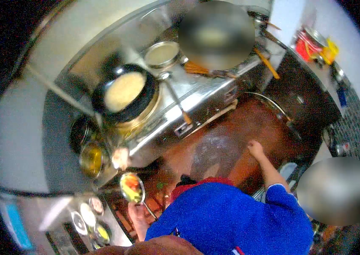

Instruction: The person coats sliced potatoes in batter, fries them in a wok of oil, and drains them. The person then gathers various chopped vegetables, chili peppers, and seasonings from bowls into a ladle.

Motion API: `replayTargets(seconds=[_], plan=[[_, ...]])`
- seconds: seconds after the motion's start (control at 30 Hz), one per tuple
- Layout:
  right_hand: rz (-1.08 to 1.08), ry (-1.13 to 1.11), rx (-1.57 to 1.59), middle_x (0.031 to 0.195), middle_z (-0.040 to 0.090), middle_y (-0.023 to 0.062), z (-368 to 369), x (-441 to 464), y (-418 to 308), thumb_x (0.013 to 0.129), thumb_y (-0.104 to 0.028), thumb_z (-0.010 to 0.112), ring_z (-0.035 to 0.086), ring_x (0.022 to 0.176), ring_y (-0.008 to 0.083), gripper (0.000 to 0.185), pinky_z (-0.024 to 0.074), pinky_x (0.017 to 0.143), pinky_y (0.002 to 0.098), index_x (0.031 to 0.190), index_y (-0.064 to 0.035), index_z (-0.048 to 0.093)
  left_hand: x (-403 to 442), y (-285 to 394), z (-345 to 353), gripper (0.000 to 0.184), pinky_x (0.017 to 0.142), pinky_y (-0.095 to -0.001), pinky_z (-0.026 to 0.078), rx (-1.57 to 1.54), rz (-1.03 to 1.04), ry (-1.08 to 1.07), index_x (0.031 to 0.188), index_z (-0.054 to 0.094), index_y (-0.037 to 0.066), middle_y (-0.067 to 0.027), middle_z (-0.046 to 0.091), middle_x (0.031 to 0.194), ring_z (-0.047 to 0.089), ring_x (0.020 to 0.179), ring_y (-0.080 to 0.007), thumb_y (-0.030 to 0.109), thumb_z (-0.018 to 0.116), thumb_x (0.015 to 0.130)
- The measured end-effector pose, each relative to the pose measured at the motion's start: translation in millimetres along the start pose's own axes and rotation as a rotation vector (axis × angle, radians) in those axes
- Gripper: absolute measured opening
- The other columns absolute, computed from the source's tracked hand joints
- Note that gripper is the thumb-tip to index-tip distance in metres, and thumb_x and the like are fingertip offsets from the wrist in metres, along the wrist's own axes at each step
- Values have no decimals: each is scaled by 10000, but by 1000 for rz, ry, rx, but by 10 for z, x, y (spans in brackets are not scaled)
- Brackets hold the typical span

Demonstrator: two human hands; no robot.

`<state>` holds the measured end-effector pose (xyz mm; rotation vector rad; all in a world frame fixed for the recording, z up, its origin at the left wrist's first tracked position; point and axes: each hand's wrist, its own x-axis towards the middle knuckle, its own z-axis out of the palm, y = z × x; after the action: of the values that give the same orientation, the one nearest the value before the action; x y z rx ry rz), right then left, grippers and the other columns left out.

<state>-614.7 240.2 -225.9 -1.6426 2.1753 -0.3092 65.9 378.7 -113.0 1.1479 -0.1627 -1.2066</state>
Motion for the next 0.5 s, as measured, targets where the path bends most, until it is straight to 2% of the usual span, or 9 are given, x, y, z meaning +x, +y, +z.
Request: replayTargets(seconds=[0.03,0.1,0.13,0.23,0.27,0.33,0.43,0.5], plan=[[-21,101,60,1008,666,167,-19,126,-7,798,-175,673,642,937,318,292,508,816,403,1057,-46,645,76,-141,309,422,772,-383,547,129,14,-26,1191,519,3,-128,602,1119,612,978,-271,40,565,773],[98,55,362,1032,660,166,-291,299,-250,801,-192,668,625,974,329,290,496,855,406,1052,-50,641,141,-214,1181,398,646,-338,550,150,-148,-38,1160,537,10,-112,628,1053,637,871,-244,0,520,763],[87,74,374,1047,653,168,-488,315,-409,801,-182,661,619,983,334,284,493,860,411,1053,-53,639,263,-245,1490,394,593,-329,545,190,-185,-70,1142,540,12,-108,629,1039,642,842,-239,-17,500,752],[-28,175,261,1057,638,175,-689,576,-367,804,-163,630,599,1012,345,269,478,883,415,1052,-59,636,603,-427,2329,420,567,-339,546,257,-211,-212,1148,524,1,-120,626,1032,643,832,-247,-36,491,730],[30,137,226,1038,633,177,-935,617,-455,808,-170,609,587,1017,355,270,470,898,418,1054,-61,634,688,-474,2640,435,565,-341,550,254,-210,-263,1154,517,-6,-125,624,1032,643,833,-250,-42,486,721],[10,228,224,1016,633,179,-1151,750,-328,808,-194,606,582,1015,355,272,466,897,429,1045,-64,635,953,-608,3113,496,585,-362,569,245,-190,-290,1190,493,-31,-148,601,1080,638,885,-263,-52,471,695],[128,258,206,1014,635,178,-1323,1139,19,799,-193,616,588,999,354,278,473,874,443,1040,-58,637,1399,-776,3828,563,644,-374,583,311,-232,-421,1237,484,-18,-141,598,1108,637,918,-269,-55,456,676],[193,244,167,1015,635,178,-1465,1312,163,792,-183,629,589,1000,353,287,475,868,444,1046,-51,633,1579,-879,4194,424,620,-348,558,335,-267,-406,1134,530,13,-105,614,1026,634,823,-228,-16,497,712]])
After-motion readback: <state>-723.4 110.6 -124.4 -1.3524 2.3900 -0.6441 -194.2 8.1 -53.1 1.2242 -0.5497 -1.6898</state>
